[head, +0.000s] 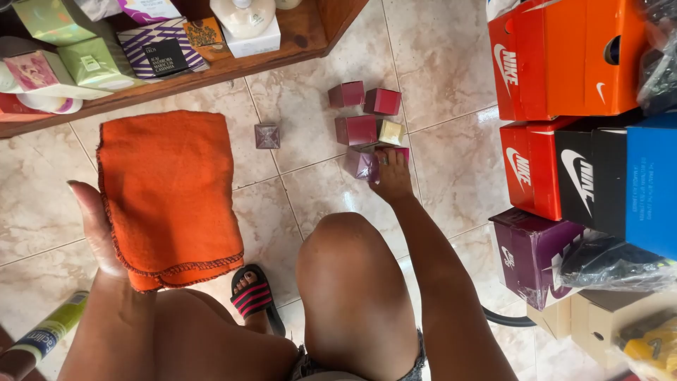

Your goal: The person sits on the floor and wipes small boxes with an orange cloth before placing them on a wooden shelf. They then arrange various cosmetic boxes and bottles on the shelf, adjusting their positions to fit neatly.

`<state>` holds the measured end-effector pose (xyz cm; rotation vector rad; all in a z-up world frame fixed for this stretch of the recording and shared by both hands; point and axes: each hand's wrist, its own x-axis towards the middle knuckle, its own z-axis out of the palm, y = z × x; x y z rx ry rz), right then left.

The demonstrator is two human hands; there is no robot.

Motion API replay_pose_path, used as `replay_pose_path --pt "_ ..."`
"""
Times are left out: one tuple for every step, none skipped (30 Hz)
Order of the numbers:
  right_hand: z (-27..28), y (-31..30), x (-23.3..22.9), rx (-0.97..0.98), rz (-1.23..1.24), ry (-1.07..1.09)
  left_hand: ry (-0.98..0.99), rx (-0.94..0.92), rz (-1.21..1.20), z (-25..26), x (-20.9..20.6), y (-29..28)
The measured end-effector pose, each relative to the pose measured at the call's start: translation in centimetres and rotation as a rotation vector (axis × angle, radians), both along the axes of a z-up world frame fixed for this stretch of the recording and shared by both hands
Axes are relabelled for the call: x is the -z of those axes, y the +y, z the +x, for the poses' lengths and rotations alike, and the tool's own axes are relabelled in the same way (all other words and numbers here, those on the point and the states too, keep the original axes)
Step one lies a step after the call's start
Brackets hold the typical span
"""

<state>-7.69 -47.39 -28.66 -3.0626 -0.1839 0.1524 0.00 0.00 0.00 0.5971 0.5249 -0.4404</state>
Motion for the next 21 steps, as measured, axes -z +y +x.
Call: replay_pose_path --pt "-0.3 -0.1 0.0 0.0 0.001 -0.002 -0.002 0.0 0.001 0.3 -0.5 -0.4" --pt "-0.5 -0.3 0.0 0.071 0.013 0.119 0.032 0.028 0.096 0.5 -1.0 -0.9" --pt "-0.8 -0.3 0.0 0.141 0.026 0.242 0.068 0.057 0.192 0.7 -1.6 -1.2" --pt "-0.9 -0.1 0.3 0.139 0.029 0.242 0.068 0.055 0.194 1.1 -2.2 -1.9" --pt "-1.2 0.0 0.7 0.143 0.055 0.103 0.104 0.092 0.223 1.5 -2.8 -2.5" --pt "-1.6 0.1 1.1 0.146 0.081 -0.036 0.139 0.129 0.251 1.8 -3.4 -3.1" --pt "-1.3 -0.1 1.0 0.149 0.083 -0.032 0.143 0.132 0.253 0.8 -1.1 -2.2" --pt "-1.1 -0.3 1.0 0.208 0.238 0.125 0.201 0.086 0.223 -0.2 1.2 -1.2" --pt "-0.7 -0.4 1.0 0.264 0.395 0.28 0.256 0.038 0.193 -1.2 3.5 -0.1" --pt "-0.5 0.0 -0.9 0.265 0.397 0.281 0.257 0.039 0.195 -1.1 4.4 -0.3" --pt "-0.2 0.3 -2.8 0.368 0.513 0.304 0.285 0.125 0.241 -0.8 5.3 -0.6" --pt "0.2 0.5 -4.9 0.471 0.63 0.326 0.313 0.212 0.286 -0.5 6.2 -0.8" --pt "0.5 0.5 -6.6 0.466 0.626 0.32 0.307 0.208 0.281 -0.5 7.0 -1.3" --pt "0.7 0.6 -8.5 0.543 0.892 0.315 0.328 0.274 0.308 -0.5 7.7 -1.7" --pt "1.1 0.8 -10.3 0.61 1.163 0.309 0.349 0.336 0.336 -0.6 8.3 -2.0" --pt "1.9 0.9 -12.2 0.598 1.162 0.307 0.342 0.327 0.335 -0.9 8.2 -3.2" --pt "3.0 1.1 -14.0 0.569 1.323 0.278 0.358 0.352 0.291 -1.1 8.2 -4.3" --pt "4.1 1.4 -15.8 0.536 1.483 0.248 0.373 0.377 0.247 -1.2 8.0 -5.3" --pt "5.2 2.6 -17.9 0.511 1.489 0.249 0.36 0.359 0.252 -1.5 7.7 -6.4" --pt "6.3 3.9 -19.9 0.502 1.557 0.261 0.354 0.363 0.194 -1.8 7.5 -7.5" --pt "7.0 5.3 -21.9 0.495 1.625 0.281 0.353 0.367 0.138 -2.3 7.2 -8.5"
